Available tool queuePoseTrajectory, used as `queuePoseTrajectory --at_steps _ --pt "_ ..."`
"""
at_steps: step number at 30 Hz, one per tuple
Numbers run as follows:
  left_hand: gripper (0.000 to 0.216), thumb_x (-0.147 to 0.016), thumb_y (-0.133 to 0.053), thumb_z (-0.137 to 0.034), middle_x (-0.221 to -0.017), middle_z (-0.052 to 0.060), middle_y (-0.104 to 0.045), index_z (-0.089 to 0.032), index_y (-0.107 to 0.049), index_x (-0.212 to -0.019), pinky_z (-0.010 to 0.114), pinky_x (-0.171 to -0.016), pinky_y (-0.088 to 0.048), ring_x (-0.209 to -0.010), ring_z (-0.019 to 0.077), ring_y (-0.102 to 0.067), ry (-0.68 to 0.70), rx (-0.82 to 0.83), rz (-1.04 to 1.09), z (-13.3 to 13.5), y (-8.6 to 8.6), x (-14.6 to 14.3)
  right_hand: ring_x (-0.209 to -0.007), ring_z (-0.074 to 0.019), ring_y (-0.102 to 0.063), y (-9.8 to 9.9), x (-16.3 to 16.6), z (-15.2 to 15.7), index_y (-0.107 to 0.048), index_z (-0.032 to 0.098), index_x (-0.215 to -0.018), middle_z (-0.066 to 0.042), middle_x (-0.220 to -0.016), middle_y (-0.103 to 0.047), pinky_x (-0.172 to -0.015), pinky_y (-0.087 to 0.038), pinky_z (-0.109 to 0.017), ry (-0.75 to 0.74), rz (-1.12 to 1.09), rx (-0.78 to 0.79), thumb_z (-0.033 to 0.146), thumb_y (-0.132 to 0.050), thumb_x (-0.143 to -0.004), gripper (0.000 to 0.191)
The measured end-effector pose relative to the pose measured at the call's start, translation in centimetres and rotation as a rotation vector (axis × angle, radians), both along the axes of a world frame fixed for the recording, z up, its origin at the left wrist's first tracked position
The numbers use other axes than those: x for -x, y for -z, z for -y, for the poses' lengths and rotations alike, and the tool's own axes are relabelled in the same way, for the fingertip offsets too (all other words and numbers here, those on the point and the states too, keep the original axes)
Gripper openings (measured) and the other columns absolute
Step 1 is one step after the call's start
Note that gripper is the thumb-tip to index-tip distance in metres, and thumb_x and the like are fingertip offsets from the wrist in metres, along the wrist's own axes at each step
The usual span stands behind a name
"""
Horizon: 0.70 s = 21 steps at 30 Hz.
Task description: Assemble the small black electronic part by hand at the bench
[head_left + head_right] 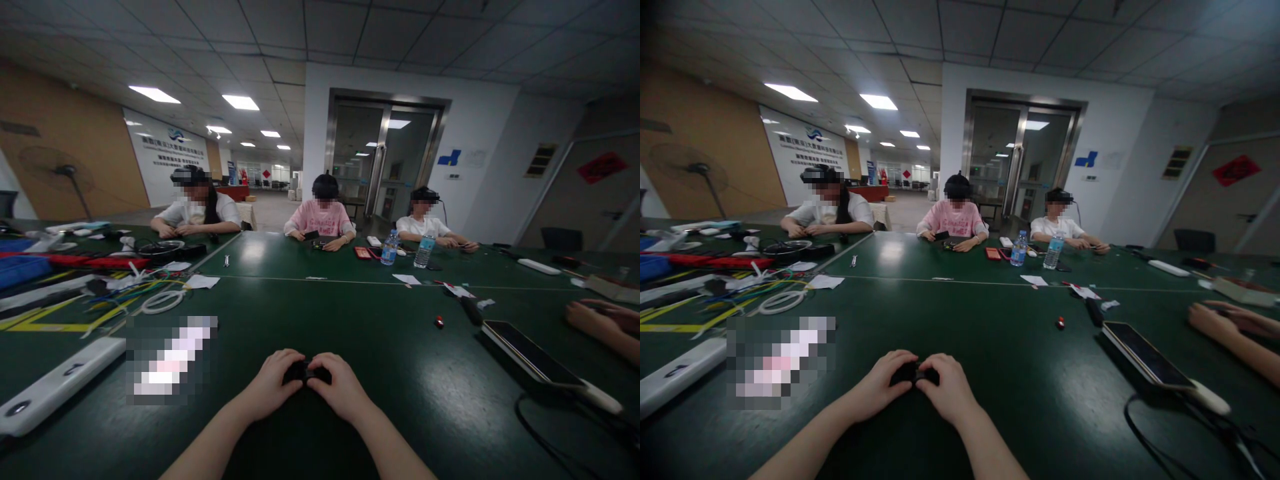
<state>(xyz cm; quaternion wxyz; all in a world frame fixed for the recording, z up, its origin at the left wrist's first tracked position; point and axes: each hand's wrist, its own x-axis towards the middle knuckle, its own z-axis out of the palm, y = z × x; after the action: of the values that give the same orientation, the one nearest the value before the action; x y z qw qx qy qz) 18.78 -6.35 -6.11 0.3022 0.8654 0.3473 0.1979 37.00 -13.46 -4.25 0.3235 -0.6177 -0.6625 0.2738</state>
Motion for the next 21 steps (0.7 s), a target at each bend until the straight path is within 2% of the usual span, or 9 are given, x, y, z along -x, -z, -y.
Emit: queuePoseTrajectory --at_steps 8,16,21 --pt "0.038 -0.075 -0.060 -0.025 -0.119 0.006 -0.055 -0.024 -0.054 -0.113 0.039 -0.100 -0.036 -0.113 0.0235 -0.047 0.003 -0.010 0.004 0.09 -0.23 0.03 -0.104 -0.0183 -0.052 0.03 0.02 -0.11 -0.062 0.028 -0.093 0.002 -0.107 -0.058 -0.092 -0.040 -0.034 0.016 -0.029 0.017 0.026 -0.059 -0.075 0.019" --pt "0.040 -0.075 -0.059 -0.026 -0.121 0.006 -0.054 -0.024 -0.053 -0.115 0.041 -0.100 -0.034 -0.115 0.0247 -0.046 -0.006 0.022 -0.013 0.06 -0.33 0.10 -0.104 -0.0191 -0.053 -0.28 -0.45 0.05 -0.060 0.026 -0.100 -0.001 -0.108 -0.058 -0.090 -0.042 -0.034 0.095 -0.090 0.056 0.029 -0.057 -0.077 0.024" --pt "0.040 -0.075 -0.060 -0.026 -0.121 0.005 -0.054 -0.025 -0.053 -0.114 0.039 -0.099 -0.034 -0.115 0.0240 -0.046 -0.001 0.035 0.000 0.03 -0.37 0.14 -0.102 -0.0189 -0.055 -0.70 -0.82 0.18 -0.060 0.025 -0.101 -0.001 -0.106 -0.059 -0.090 -0.043 -0.033 0.131 -0.121 0.011 0.029 -0.056 -0.077 0.024"
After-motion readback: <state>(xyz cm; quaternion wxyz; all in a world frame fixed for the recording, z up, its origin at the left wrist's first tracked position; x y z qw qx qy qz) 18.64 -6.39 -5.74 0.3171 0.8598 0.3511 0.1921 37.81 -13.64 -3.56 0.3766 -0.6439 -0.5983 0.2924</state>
